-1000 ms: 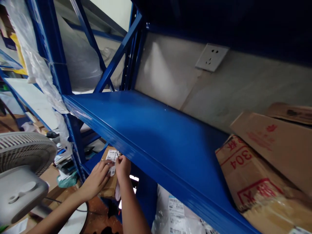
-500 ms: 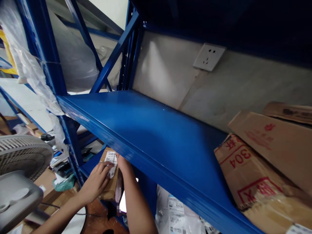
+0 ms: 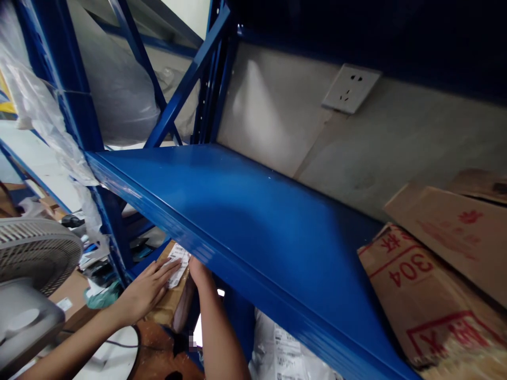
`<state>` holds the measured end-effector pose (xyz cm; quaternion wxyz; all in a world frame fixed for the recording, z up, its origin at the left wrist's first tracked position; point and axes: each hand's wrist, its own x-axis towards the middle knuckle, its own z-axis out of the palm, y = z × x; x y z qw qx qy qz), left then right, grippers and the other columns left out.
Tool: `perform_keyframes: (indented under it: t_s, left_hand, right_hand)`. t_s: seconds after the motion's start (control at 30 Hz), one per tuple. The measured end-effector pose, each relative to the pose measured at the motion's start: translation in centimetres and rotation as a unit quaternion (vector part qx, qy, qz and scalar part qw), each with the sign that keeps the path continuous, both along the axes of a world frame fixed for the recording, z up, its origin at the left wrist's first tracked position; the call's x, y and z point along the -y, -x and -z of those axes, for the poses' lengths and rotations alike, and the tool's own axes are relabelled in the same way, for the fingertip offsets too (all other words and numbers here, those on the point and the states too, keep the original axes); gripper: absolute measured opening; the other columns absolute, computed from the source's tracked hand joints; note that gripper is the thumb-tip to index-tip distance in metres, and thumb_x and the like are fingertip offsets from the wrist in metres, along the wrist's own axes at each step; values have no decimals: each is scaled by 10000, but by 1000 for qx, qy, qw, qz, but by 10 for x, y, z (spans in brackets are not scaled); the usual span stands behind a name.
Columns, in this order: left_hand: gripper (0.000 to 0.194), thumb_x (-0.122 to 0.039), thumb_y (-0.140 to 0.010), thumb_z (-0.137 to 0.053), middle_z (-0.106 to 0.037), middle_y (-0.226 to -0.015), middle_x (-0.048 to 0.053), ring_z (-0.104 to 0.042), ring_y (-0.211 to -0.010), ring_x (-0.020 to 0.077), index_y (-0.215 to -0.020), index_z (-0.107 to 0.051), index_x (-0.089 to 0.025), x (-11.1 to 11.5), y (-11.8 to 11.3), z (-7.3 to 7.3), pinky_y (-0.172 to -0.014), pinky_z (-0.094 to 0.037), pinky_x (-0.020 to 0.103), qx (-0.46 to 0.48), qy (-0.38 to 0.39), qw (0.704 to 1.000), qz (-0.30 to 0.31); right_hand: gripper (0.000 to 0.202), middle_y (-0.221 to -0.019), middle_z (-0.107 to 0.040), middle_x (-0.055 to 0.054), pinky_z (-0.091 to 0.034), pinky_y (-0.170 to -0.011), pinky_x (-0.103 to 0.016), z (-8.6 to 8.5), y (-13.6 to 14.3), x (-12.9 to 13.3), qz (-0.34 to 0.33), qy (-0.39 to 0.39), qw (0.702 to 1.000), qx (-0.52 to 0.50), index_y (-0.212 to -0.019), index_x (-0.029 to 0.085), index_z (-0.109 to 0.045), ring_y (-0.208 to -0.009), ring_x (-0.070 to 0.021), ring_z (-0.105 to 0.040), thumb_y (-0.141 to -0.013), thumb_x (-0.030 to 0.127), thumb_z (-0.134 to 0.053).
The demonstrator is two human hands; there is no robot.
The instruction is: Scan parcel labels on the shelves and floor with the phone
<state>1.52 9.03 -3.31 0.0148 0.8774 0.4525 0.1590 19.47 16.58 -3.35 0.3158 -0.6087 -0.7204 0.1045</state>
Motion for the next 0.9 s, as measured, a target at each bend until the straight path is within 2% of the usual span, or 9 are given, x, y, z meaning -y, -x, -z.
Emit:
perform_keyframes:
  t_s: [0.2,0.3,0.4,0.5,0.57,0.63,0.73,0.8,0.9]
  left_hand:
    - [546,-155,-864,-397,-499,-1451,154,-441,-1324,356,-1394,-509,-91,-1,-18,-13,-1127,-321,574,-91,13,996,20]
    - [564,-154,-852,-416,-467,-1474,161,-428,-1333,373,-1410,-493,-112,-1,-23,-15,-1120,-311,614,-107,31,993,34]
    - [581,-166,-846,-457,-453,-1491,138,-429,-1338,358,-1426,-474,-126,-2,-23,-12,-1147,-325,564,-85,38,995,31]
    - [585,-77,-820,-436,-455,-1485,154,-378,-1394,320,-1403,-490,-78,-3,-23,-7,-1163,-351,480,-75,30,994,74]
    - [601,-36,-797,-422,-468,-1467,176,-387,-1392,325,-1393,-496,-60,-1,-23,-4,-1151,-372,482,-83,26,992,92]
    - [614,-25,-800,-407,-477,-1460,174,-410,-1379,327,-1406,-486,-81,4,-24,-2,-1136,-392,481,-89,28,993,77]
    - [632,-10,-818,-372,-487,-1459,152,-429,-1370,306,-1427,-473,-150,14,-28,-4,-1126,-405,467,-83,43,996,13]
    - [645,6,-817,-356,-496,-1451,158,-440,-1364,300,-1424,-480,-170,19,-30,-10,-1129,-397,466,-76,67,995,-20]
    - [643,3,-812,-369,-519,-1419,186,-482,-1326,319,-1417,-493,-173,23,-32,-25,-1097,-426,477,-74,96,992,-33]
  right_hand:
    - [173,-1005,-687,-48,-566,-829,-407,0,1,-1,51,45,998,10,-1002,151,-646,-910,-191,-667,-935,304,-603]
    - [149,-1021,-688,-49,-565,-848,-414,-2,3,-2,63,51,997,9,-1009,154,-648,-938,-197,-668,-929,274,-613]
    - [157,-1034,-687,-52,-565,-855,-420,-4,3,-2,70,48,996,4,-1014,152,-648,-952,-203,-668,-921,276,-626]
    - [177,-1065,-681,-60,-564,-858,-424,-6,4,-1,78,38,996,-7,-1036,151,-644,-962,-205,-666,-928,289,-615]
    - [176,-1076,-679,-62,-563,-862,-424,-5,5,1,84,34,996,-13,-1044,153,-642,-965,-204,-664,-935,285,-604]
    - [166,-1075,-679,-61,-560,-868,-429,-5,7,2,90,33,995,-21,-1041,152,-643,-974,-207,-663,-935,273,-603]
    - [154,-1071,-680,-61,-553,-882,-437,-5,8,4,94,31,994,-37,-1029,147,-646,-990,-212,-658,-931,260,-607]
    - [140,-1046,-683,-57,-552,-880,-432,-5,7,7,96,32,994,-49,-996,147,-651,-977,-207,-658,-933,262,-605]
    - [142,-987,-687,-44,-557,-856,-419,-7,5,15,98,37,992,-72,-963,147,-651,-931,-194,-663,-938,276,-596]
